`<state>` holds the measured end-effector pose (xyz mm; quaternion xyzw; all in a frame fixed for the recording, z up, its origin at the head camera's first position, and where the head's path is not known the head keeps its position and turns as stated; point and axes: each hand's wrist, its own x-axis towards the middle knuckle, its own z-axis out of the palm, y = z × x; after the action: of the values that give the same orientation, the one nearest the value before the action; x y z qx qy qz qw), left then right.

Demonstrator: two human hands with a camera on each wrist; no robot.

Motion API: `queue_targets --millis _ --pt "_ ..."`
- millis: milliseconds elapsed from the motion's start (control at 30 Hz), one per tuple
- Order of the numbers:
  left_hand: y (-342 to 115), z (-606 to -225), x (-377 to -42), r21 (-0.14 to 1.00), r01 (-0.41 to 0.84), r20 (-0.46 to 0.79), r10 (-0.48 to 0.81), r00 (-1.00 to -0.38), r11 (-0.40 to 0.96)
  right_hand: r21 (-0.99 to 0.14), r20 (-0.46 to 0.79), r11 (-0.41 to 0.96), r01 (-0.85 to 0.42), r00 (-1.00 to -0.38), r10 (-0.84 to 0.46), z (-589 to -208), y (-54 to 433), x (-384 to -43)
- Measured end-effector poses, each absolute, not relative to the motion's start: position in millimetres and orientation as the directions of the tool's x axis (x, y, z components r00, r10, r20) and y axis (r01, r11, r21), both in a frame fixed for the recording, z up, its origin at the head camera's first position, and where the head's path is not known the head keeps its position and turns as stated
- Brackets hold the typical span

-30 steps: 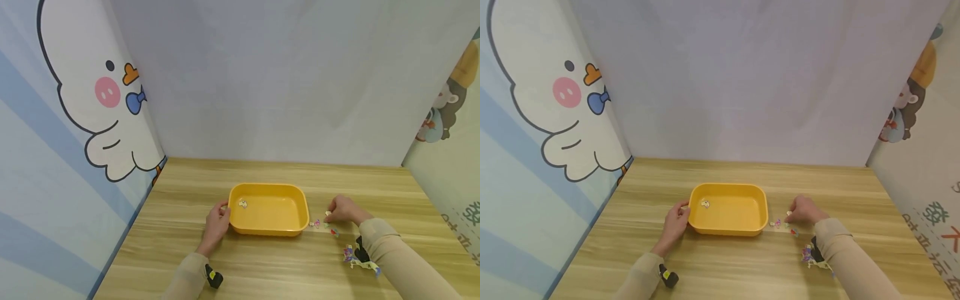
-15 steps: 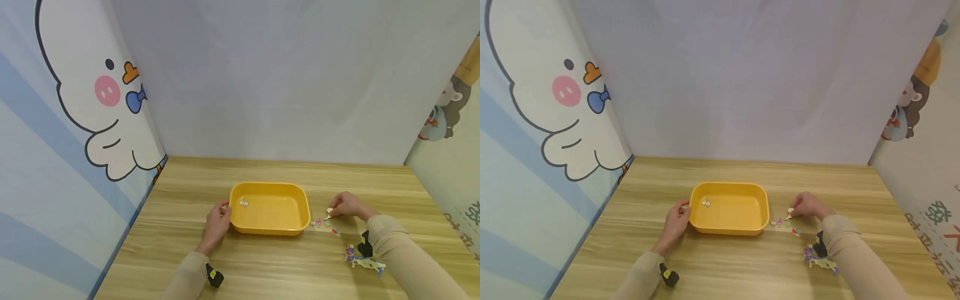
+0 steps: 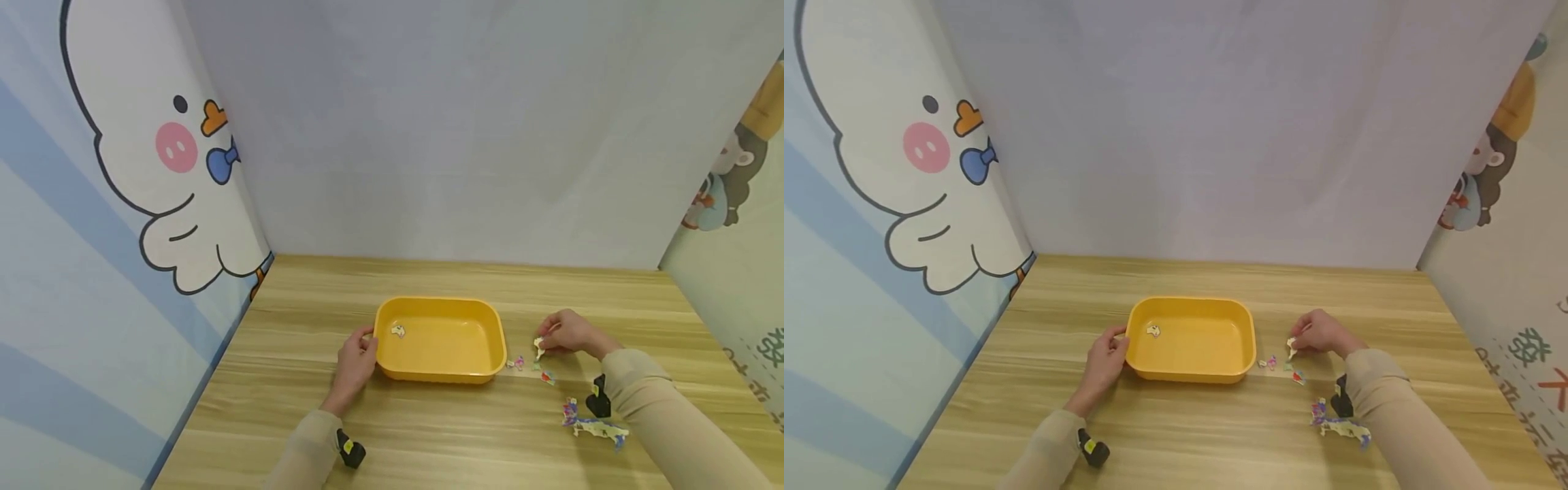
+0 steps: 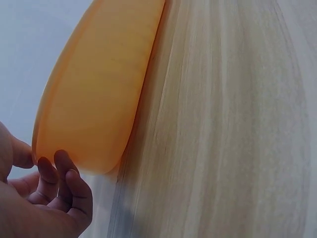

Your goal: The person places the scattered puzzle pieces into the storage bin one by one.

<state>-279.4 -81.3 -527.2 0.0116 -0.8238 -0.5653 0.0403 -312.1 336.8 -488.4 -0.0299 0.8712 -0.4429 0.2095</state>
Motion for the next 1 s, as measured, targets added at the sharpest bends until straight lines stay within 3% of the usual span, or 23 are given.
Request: queue_targets --millis 533,1000 --pt "-79.1 -527.3 -280.6 0.93 0.024 0.056 -0.076 -0.996 0.368 -0.764 -0.28 0.644 0.026 -0.914 -0.295 -468.3 331.3 -313.9" --pt "-80.3 -527.2 -279.1 0.926 0.046 0.082 -0.081 -0.993 0.374 -0.764 -0.269 0.645 0.011 -0.914 -0.303 -453.8 322.4 -316.2"
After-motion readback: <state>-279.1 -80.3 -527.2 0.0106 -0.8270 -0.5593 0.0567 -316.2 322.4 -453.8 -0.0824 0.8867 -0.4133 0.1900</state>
